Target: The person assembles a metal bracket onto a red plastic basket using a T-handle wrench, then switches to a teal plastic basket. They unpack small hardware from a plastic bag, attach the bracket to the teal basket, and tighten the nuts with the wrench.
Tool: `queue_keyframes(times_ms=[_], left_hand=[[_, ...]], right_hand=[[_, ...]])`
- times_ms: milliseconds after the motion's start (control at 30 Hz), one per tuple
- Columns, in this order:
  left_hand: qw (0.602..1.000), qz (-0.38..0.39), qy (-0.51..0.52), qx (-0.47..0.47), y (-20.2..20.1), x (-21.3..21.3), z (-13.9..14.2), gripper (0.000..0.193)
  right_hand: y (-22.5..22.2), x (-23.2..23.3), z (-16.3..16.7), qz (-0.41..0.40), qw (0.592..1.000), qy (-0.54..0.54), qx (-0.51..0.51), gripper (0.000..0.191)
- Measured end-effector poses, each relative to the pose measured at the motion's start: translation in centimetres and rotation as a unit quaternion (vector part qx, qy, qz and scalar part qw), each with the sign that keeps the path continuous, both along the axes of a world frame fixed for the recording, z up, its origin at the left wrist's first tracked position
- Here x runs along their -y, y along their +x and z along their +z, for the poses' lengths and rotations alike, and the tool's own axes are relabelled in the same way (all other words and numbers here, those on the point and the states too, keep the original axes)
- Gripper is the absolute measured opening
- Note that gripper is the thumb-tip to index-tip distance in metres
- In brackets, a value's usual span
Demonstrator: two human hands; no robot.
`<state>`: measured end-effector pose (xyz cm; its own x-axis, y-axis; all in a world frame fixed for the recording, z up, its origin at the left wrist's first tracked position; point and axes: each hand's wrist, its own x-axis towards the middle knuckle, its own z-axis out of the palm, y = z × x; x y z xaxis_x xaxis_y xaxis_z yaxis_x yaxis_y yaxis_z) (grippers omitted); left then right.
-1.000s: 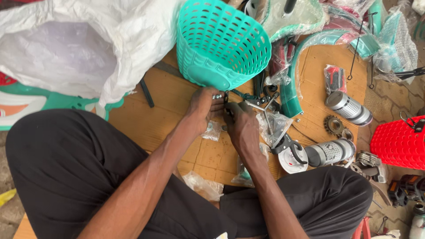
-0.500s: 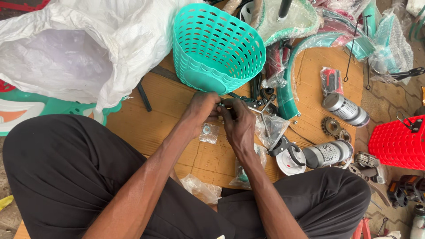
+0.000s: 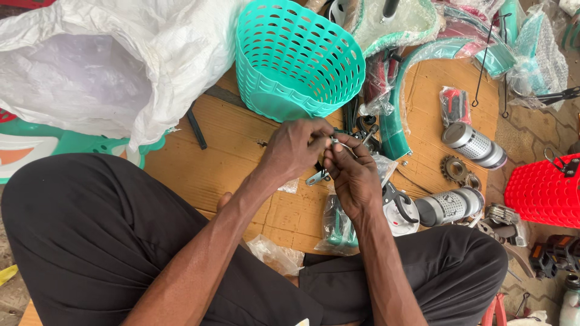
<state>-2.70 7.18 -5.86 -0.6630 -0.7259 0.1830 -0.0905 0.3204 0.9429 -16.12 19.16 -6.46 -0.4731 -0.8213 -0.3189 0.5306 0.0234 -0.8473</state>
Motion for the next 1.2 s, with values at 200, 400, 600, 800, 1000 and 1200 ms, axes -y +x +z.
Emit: queue_keyframes(times_ms=[200,400,600,800,1000,1200], left_hand=[[0.999,0.022,-0.026,-0.036,-0.1,-0.5,-0.2,0.019],[0.993,0.002,-0.115,-0.033,0.1,-0.8,1.0,0.015],[0.982,-0.026,-0.159,0.101,0.3,-2.0,1.1,0.021],[0.998,0.029,0.054,0.016,-1.2,-1.9,-0.6,0.034],[0.945,-0.006,0.326,0.024,-2.0,-2.1,-3.2,0.035],[0.971,-0.012,-0.229,0.071,-2.6,-2.0,-6.0,0.017]], right_hand=[[0.1,0.4,1.3,0.000,0.998,0.024,-0.058,0.015],[-0.4,0.4,2.1,0.016,0.997,0.076,-0.020,0.014],[0.7,0.4,1.7,0.026,0.995,0.074,-0.062,0.017],[0.8,0.5,3.1,0.071,0.953,0.026,-0.294,0.023],[1.0,0.9,3.6,0.074,0.973,0.101,-0.193,0.026],[0.3,0.6,2.4,0.074,0.962,0.153,-0.214,0.032]])
